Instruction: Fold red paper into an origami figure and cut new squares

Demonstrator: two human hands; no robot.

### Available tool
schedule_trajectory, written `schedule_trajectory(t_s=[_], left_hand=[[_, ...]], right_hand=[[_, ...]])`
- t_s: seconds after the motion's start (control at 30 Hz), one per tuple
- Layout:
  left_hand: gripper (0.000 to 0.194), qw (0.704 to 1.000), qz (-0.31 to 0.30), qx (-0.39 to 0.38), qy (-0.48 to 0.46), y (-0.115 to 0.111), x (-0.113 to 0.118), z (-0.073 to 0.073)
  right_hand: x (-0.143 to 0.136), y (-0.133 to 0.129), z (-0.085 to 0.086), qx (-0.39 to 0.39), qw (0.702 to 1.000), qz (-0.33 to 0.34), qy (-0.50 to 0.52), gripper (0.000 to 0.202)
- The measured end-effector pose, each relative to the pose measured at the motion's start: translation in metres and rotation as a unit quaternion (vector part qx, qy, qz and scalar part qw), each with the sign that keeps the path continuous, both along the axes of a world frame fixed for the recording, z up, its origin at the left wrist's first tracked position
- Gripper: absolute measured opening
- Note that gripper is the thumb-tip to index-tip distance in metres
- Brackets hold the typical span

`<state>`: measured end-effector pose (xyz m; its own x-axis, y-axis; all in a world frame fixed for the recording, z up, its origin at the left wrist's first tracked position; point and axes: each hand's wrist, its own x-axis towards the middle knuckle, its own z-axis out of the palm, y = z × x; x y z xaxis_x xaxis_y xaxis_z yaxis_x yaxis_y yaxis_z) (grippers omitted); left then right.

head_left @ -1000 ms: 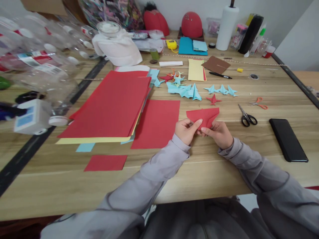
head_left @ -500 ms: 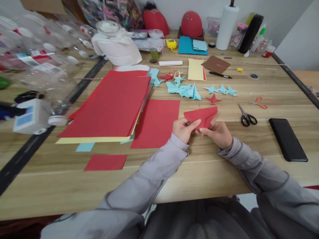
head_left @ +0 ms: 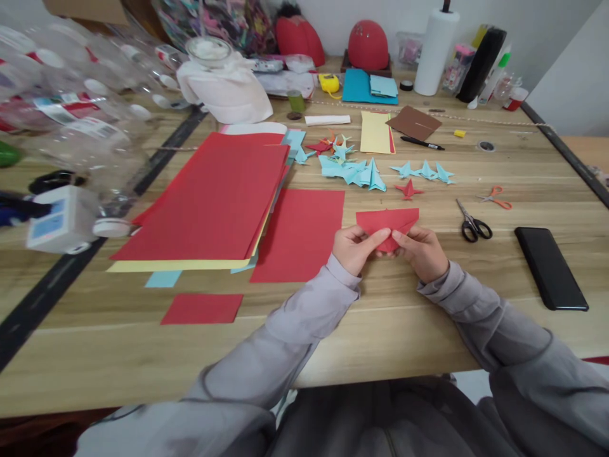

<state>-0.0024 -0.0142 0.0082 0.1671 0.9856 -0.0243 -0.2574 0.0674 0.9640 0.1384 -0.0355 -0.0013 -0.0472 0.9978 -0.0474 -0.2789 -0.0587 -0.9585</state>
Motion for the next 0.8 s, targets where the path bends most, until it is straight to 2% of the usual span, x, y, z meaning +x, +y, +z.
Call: schedule_trajectory(t_s=[0.17, 0.43, 0.57, 0.7, 0.8], left_hand=[[0.043, 0.996, -0.031, 0.021, 0.082, -0.0013, 0.0006, -0.0048], [0.031, 0.989, -0.118, 0.035, 0.087, -0.0032, -0.001, -0.0099], [0.031, 0.99, -0.113, 0.02, 0.079, -0.0038, -0.0001, -0.0089], [0.032, 0.992, -0.1, -0.004, 0.072, -0.0041, 0.0008, -0.0042], [0.033, 0.993, -0.099, -0.007, 0.07, -0.0041, 0.0005, -0.0017]], right_hand=[[-0.0003, 0.0004, -0.0044, 0.026, 0.999, -0.041, -0.012, 0.029], [-0.0009, -0.0021, -0.0056, 0.027, 0.999, -0.039, -0.007, 0.026], [-0.0016, -0.0012, -0.0047, 0.015, 0.999, -0.044, 0.014, 0.027], [-0.0035, 0.0008, -0.0007, -0.009, 0.998, -0.041, 0.055, 0.04], [-0.0033, 0.0015, -0.0005, -0.015, 0.998, -0.046, 0.041, 0.043]])
